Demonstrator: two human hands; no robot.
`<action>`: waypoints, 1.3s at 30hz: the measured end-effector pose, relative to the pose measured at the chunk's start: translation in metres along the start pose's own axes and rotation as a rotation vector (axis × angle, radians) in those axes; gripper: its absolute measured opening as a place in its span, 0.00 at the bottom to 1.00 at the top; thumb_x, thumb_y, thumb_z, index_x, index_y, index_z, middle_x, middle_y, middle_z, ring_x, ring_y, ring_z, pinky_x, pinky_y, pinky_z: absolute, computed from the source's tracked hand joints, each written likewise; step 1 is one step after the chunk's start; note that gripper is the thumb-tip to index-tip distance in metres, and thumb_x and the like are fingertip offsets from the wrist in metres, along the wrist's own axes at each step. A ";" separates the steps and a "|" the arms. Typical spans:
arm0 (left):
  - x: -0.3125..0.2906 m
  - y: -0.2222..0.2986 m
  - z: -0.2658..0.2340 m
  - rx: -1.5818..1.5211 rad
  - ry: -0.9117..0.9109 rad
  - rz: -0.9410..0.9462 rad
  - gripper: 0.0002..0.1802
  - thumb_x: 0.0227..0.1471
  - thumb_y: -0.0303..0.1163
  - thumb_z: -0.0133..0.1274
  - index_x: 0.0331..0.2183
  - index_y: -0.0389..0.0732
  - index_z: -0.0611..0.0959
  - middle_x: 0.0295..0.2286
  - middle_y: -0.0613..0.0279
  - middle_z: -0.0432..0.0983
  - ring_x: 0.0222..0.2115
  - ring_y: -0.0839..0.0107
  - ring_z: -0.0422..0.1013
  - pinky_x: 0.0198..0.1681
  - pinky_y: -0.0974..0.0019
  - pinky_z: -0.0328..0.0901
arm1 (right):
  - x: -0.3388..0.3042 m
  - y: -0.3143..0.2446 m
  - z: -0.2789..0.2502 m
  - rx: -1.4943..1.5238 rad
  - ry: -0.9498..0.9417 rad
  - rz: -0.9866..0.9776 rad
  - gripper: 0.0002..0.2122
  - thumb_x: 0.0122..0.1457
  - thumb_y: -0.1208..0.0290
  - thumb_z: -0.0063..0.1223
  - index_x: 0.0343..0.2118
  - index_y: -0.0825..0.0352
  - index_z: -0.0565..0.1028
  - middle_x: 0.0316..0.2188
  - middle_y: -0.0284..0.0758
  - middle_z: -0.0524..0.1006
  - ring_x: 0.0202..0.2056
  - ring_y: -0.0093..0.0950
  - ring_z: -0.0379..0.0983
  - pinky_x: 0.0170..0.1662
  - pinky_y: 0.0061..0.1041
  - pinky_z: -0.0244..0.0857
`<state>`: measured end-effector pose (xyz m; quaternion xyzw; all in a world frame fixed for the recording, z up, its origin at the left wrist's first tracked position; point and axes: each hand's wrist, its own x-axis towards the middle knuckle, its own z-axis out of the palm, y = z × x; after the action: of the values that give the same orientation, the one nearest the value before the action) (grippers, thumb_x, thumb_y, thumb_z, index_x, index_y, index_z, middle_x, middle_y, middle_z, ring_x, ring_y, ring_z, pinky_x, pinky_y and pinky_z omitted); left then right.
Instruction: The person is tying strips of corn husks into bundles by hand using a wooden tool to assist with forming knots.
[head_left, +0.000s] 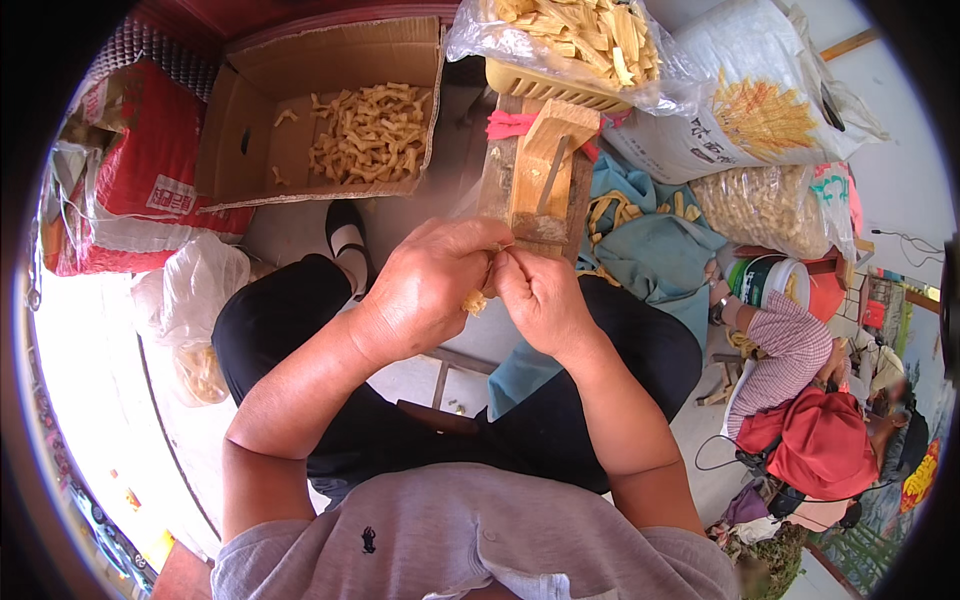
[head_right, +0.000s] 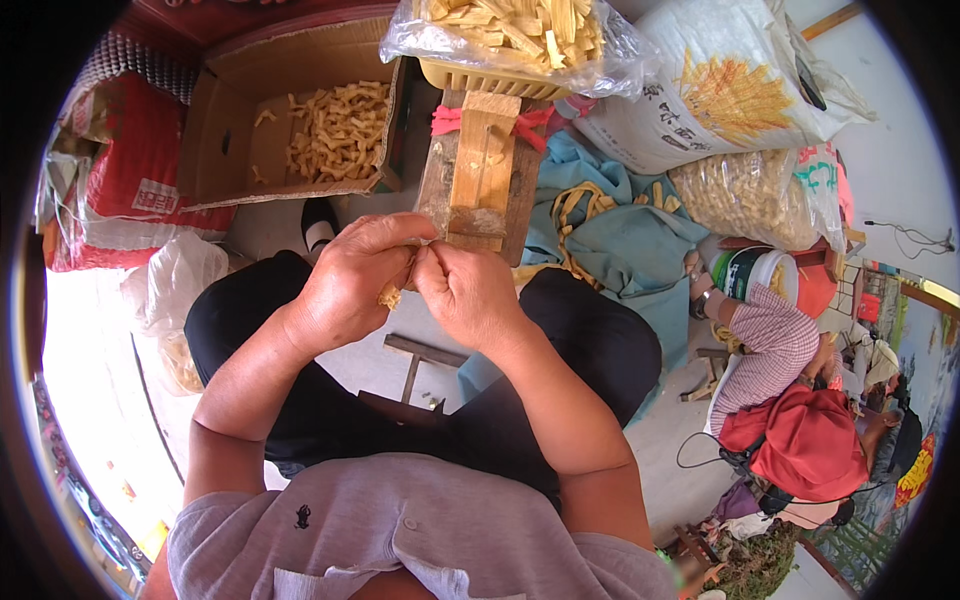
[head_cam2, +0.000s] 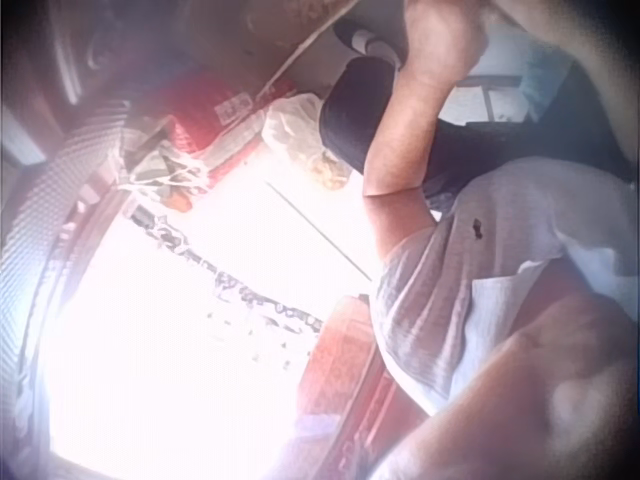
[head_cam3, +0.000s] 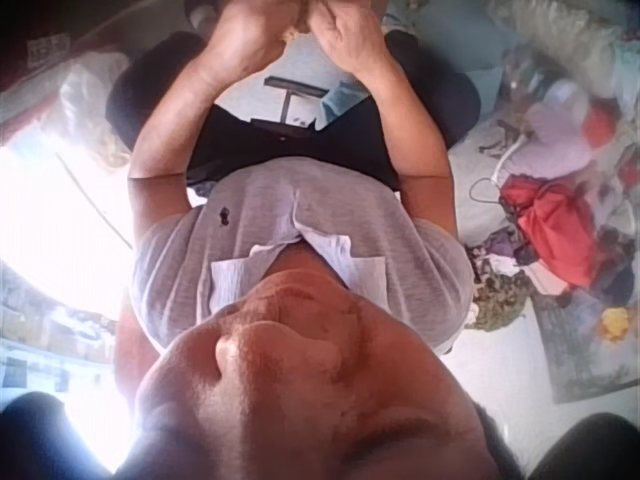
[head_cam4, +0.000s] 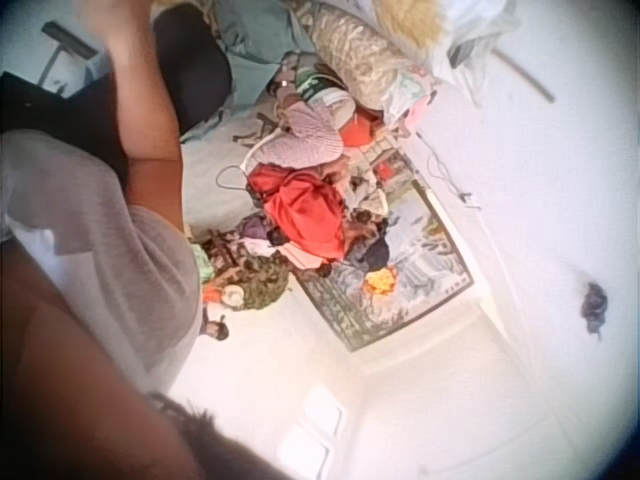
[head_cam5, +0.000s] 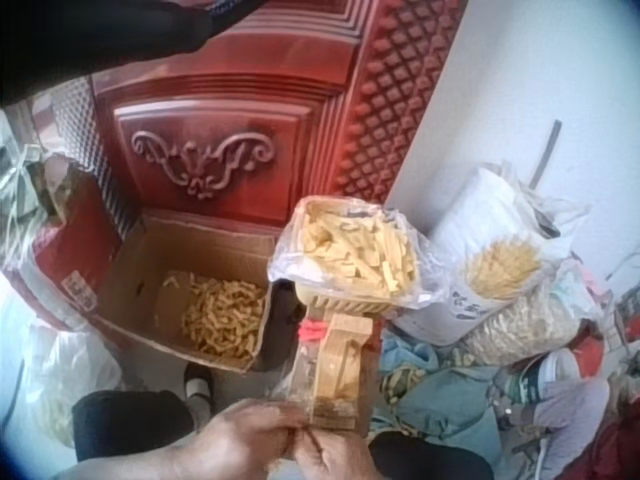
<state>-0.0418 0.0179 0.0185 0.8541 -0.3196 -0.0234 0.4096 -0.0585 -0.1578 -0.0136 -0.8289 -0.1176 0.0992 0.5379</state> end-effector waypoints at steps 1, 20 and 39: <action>0.001 0.001 -0.004 -0.163 0.023 -0.051 0.08 0.38 0.15 0.54 0.28 0.30 0.80 0.40 0.53 0.74 0.42 0.58 0.71 0.45 0.62 0.65 | 0.000 -0.001 -0.002 0.147 -0.052 0.072 0.17 0.63 0.60 0.41 0.25 0.68 0.73 0.15 0.34 0.70 0.17 0.31 0.67 0.23 0.28 0.61; 0.006 -0.006 -0.002 -1.112 0.041 -0.733 0.07 0.47 0.26 0.59 0.28 0.38 0.77 0.17 0.69 0.69 0.14 0.83 0.61 0.16 0.77 0.56 | 0.000 -0.018 -0.045 0.499 -0.030 0.432 0.11 0.55 0.66 0.60 0.26 0.70 0.76 0.21 0.24 0.73 0.24 0.11 0.62 0.26 0.13 0.57; 0.038 -0.035 0.037 -0.451 0.326 -0.445 0.16 0.54 0.24 0.47 0.46 0.37 0.77 0.38 0.62 0.74 0.38 0.76 0.70 0.44 0.72 0.64 | 0.025 0.012 -0.039 -0.313 0.555 -0.042 0.08 0.52 0.67 0.60 0.27 0.62 0.73 0.17 0.35 0.74 0.20 0.36 0.73 0.24 0.32 0.65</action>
<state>-0.0041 -0.0122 -0.0228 0.7836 -0.0428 -0.0455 0.6181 -0.0227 -0.1889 -0.0097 -0.8945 0.0029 -0.1612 0.4171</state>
